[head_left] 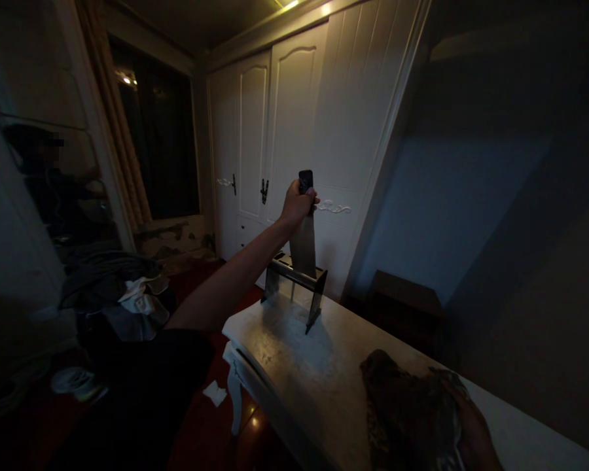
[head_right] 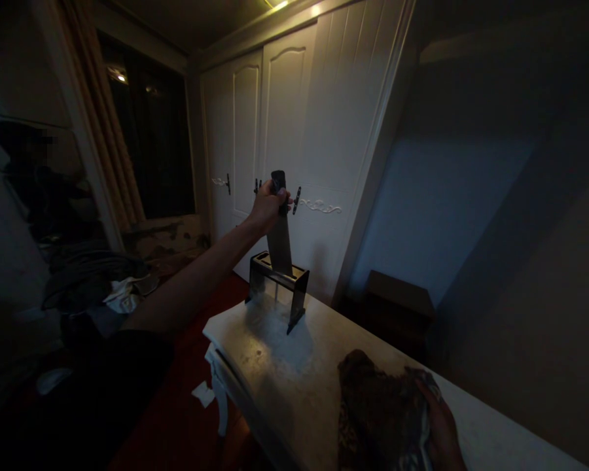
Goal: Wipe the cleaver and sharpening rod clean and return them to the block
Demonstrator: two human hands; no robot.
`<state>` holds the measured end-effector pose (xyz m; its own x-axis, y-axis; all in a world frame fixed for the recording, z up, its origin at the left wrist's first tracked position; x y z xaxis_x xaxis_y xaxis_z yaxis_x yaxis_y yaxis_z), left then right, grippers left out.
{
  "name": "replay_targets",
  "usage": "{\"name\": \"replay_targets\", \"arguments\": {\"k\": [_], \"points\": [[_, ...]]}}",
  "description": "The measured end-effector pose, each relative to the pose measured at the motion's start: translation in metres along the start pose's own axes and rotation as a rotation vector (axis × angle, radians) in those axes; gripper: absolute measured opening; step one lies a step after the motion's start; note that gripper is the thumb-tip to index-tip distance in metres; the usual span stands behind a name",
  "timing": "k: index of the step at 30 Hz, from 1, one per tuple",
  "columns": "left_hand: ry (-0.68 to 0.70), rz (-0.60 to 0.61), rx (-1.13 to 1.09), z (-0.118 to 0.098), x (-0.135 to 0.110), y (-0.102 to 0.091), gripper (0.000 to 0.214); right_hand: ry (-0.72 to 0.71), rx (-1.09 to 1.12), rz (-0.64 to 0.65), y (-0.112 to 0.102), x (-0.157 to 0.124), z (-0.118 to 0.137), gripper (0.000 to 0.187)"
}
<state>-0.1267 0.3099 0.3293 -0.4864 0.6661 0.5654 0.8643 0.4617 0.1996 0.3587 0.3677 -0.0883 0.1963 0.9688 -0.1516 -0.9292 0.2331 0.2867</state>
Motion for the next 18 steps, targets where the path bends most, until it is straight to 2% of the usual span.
{"name": "replay_targets", "arguments": {"k": [3, 10, 18], "points": [[0.009, -0.003, 0.032, 0.004, 0.009, 0.007, 0.009, 0.145, 0.002, -0.015, 0.0, -0.004, -0.009, 0.049], [0.026, 0.025, 0.093, 0.012, 0.016, 0.018, 0.01, 0.19, 0.032, -0.035, 0.004, -0.014, -0.004, 0.052], [0.001, 0.045, 0.141, 0.028, 0.015, 0.02, 0.014, 0.182, 0.012, 0.011, 0.001, -0.007, -0.007, 0.056]]}}
Point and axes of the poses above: each hand's wrist, its own x-axis towards the middle knuckle, its own y-axis out of the palm, z = x × y, the point moved 8 cm from there along x, towards the middle knuckle, and after that the axes turned 5 degrees about x, right-handed, at the moved point
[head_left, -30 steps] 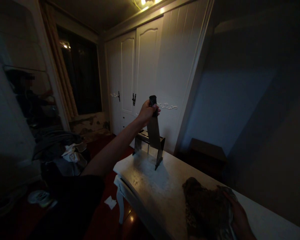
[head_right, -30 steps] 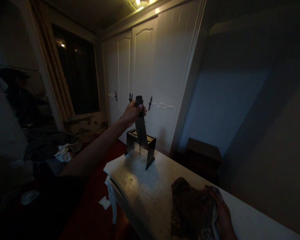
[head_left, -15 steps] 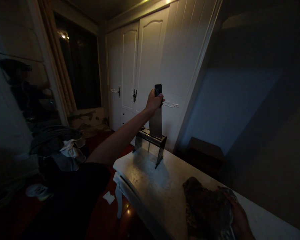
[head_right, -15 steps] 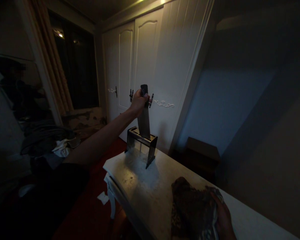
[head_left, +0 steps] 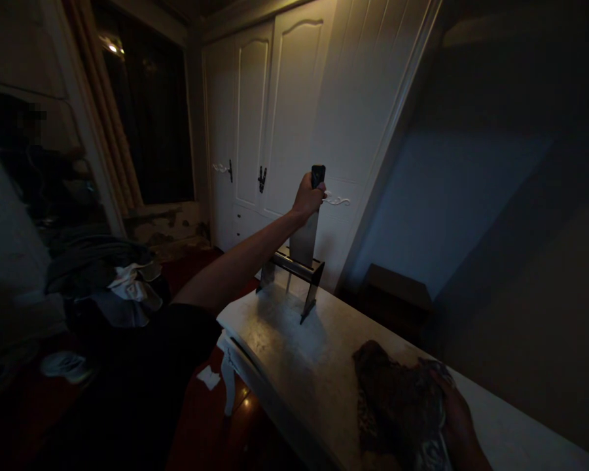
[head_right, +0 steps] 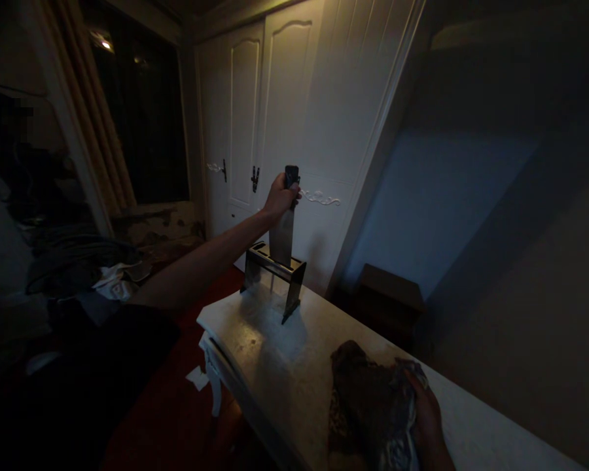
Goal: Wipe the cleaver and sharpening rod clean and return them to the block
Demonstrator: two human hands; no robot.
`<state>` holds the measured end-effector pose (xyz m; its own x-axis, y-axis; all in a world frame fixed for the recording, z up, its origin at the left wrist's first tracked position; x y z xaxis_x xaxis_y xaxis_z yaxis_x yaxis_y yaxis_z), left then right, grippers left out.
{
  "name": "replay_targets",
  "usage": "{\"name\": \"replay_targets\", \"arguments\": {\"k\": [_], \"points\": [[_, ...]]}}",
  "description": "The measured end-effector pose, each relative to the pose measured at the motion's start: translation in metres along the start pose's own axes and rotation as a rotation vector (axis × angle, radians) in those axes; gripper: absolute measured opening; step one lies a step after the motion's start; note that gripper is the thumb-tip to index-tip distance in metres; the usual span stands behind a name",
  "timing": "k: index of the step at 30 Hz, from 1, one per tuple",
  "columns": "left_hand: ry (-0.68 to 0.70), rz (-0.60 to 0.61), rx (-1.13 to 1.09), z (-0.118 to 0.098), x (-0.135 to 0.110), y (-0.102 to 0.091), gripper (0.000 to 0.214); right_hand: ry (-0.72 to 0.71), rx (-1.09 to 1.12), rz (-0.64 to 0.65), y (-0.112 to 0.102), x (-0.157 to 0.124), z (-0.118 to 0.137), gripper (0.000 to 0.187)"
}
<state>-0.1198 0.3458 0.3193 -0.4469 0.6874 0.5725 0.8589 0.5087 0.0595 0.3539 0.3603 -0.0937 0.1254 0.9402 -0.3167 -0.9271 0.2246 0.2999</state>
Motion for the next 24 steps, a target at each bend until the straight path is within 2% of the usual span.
{"name": "replay_targets", "arguments": {"k": [13, 21, 24], "points": [[-0.053, -0.038, -0.001, 0.018, 0.007, 0.006, 0.011, -0.105, -0.01, 0.011, -0.002, 0.006, 0.003, 0.052], [-0.035, -0.007, 0.02, 0.021, 0.013, 0.013, 0.01, 0.028, 0.077, -0.08, 0.0, -0.006, 0.0, 0.063], [-0.036, -0.005, 0.043, 0.021, 0.013, 0.014, 0.011, 0.025, 0.092, -0.078, 0.003, -0.009, 0.002, 0.063]]}}
Point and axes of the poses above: each hand's wrist, its own x-axis towards the middle knuckle, its own y-axis out of the palm, z = x × y, the point moved 8 cm from there along x, towards the middle knuckle, and after that the axes turned 5 degrees about x, right-handed, at the moved point
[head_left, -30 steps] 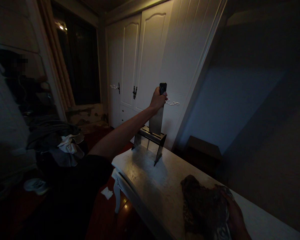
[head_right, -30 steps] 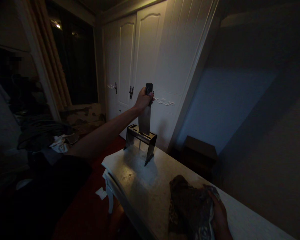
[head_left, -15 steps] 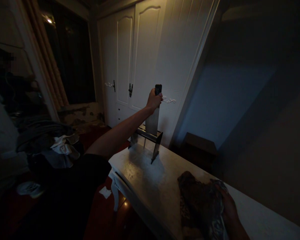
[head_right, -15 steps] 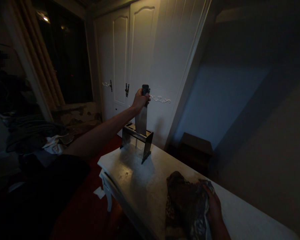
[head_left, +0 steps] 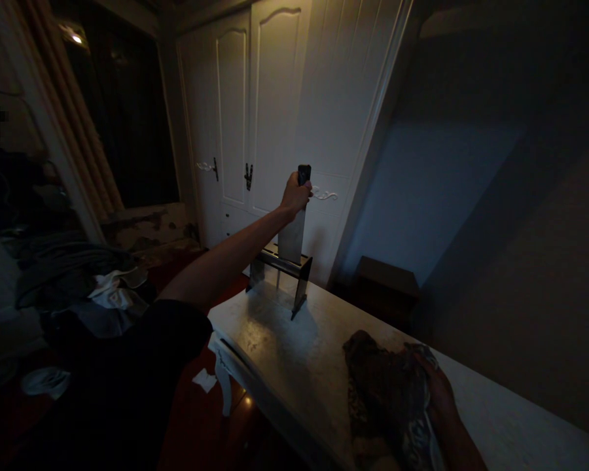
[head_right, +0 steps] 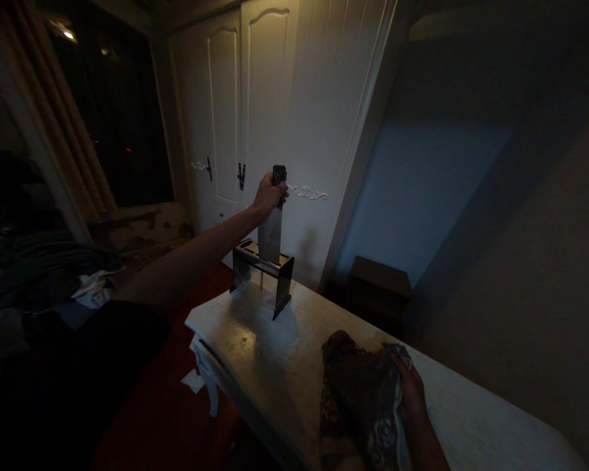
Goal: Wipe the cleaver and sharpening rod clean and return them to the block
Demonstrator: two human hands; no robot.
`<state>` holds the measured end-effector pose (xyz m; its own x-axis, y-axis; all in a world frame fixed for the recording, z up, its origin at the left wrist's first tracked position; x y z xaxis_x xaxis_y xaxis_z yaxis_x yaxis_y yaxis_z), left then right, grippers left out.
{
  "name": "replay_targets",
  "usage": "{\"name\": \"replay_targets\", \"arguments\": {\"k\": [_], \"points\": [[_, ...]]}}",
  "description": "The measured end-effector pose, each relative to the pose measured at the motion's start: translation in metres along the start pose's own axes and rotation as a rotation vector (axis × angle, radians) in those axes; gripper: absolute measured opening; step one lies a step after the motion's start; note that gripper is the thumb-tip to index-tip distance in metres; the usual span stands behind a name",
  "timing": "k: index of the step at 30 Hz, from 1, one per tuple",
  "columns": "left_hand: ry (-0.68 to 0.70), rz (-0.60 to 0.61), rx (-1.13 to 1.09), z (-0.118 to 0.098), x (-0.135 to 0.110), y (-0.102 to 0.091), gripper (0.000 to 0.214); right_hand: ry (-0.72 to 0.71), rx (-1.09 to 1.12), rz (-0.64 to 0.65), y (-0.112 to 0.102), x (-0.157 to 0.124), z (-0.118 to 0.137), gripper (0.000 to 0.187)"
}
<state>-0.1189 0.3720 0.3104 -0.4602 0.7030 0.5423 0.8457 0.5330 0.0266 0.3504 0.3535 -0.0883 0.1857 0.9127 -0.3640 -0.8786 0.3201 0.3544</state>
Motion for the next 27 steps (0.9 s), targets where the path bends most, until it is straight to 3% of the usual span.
{"name": "replay_targets", "arguments": {"k": [10, 19, 27], "points": [[0.025, 0.027, 0.028, 0.003, -0.005, 0.003, 0.014, -0.138, -0.113, 0.057, -0.003, 0.012, 0.002, 0.062], [0.024, 0.082, -0.009, 0.015, -0.013, 0.005, 0.017, -0.037, 0.001, 0.041, 0.006, -0.006, 0.003, 0.065], [-0.023, 0.095, -0.049, 0.036, -0.026, 0.0, 0.021, -0.059, -0.02, 0.037, 0.004, -0.005, 0.004, 0.059]]}}
Point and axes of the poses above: each hand's wrist, its own x-axis towards the middle knuckle, its own y-axis out of the palm, z = x × y, the point moved 8 cm from there along x, towards the middle knuckle, and after that the axes turned 5 degrees about x, right-handed, at the moved point
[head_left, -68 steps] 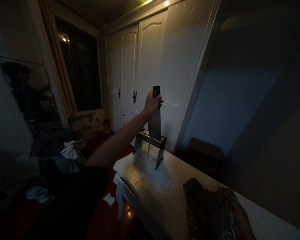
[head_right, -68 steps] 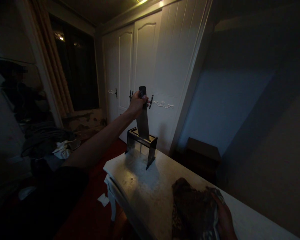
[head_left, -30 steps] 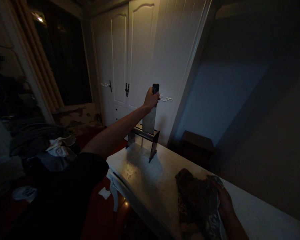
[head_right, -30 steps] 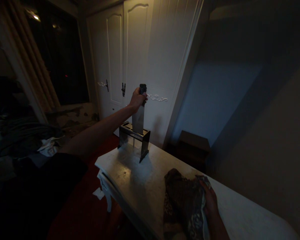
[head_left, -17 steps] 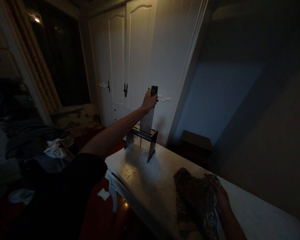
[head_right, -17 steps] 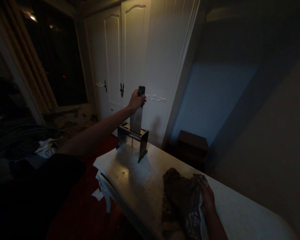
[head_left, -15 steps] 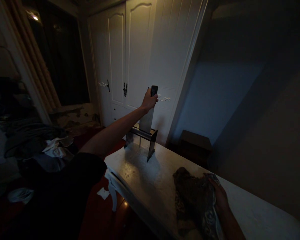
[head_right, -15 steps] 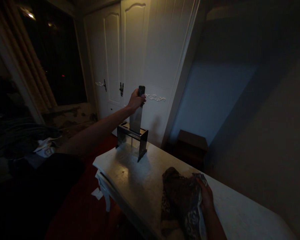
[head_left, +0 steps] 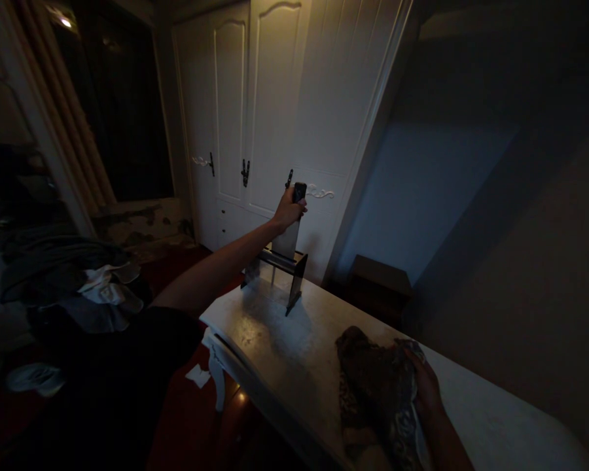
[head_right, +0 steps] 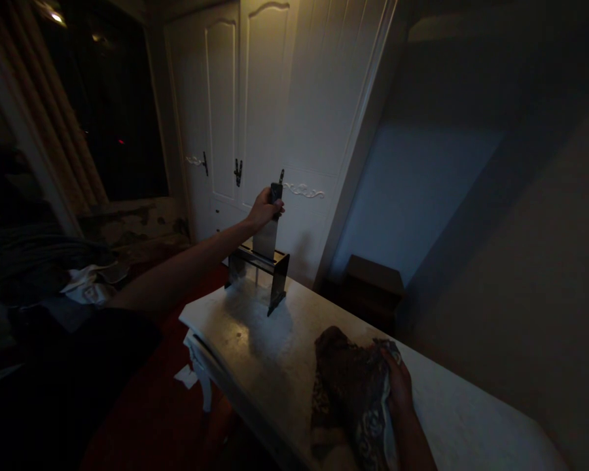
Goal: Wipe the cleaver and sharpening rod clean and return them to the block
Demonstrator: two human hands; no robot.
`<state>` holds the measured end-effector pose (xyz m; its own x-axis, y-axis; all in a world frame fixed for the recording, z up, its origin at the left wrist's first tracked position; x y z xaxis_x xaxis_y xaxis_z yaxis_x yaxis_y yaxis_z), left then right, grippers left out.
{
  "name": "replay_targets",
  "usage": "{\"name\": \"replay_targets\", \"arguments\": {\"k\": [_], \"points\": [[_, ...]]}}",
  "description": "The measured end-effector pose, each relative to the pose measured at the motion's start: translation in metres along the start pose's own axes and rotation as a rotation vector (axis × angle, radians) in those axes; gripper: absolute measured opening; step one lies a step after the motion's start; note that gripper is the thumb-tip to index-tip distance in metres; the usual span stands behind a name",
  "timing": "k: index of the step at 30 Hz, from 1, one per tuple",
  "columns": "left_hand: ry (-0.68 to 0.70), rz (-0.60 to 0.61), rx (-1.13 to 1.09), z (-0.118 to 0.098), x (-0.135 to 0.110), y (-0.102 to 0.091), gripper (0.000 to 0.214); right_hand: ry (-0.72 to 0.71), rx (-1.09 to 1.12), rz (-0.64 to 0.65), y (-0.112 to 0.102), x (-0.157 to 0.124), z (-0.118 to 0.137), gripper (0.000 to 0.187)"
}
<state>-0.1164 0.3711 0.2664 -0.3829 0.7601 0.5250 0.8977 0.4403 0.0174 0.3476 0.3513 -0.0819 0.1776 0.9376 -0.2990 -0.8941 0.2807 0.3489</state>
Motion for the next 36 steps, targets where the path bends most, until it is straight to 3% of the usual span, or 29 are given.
{"name": "replay_targets", "arguments": {"k": [19, 29, 36], "points": [[-0.141, 0.072, -0.058, 0.079, -0.044, -0.008, 0.028, -0.025, -0.015, -0.006, 0.002, -0.003, 0.004, 0.061], [-0.179, 0.079, -0.08, 0.098, -0.067, -0.012, 0.029, -0.01, 0.001, -0.029, 0.001, -0.002, 0.003, 0.062], [-0.175, 0.097, -0.109, 0.104, -0.07, -0.011, 0.029, -0.005, -0.031, -0.002, 0.0, 0.0, 0.001, 0.062]]}}
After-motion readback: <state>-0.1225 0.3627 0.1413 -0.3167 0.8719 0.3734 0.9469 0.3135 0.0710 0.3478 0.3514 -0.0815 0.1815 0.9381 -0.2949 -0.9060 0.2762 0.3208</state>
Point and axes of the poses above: each hand's wrist, its own x-axis towards the middle knuckle, its own y-axis out of the palm, z = x × y, the point moved 8 cm from there along x, towards the middle knuckle, and after that the axes turned 5 degrees about x, right-handed, at the moved point
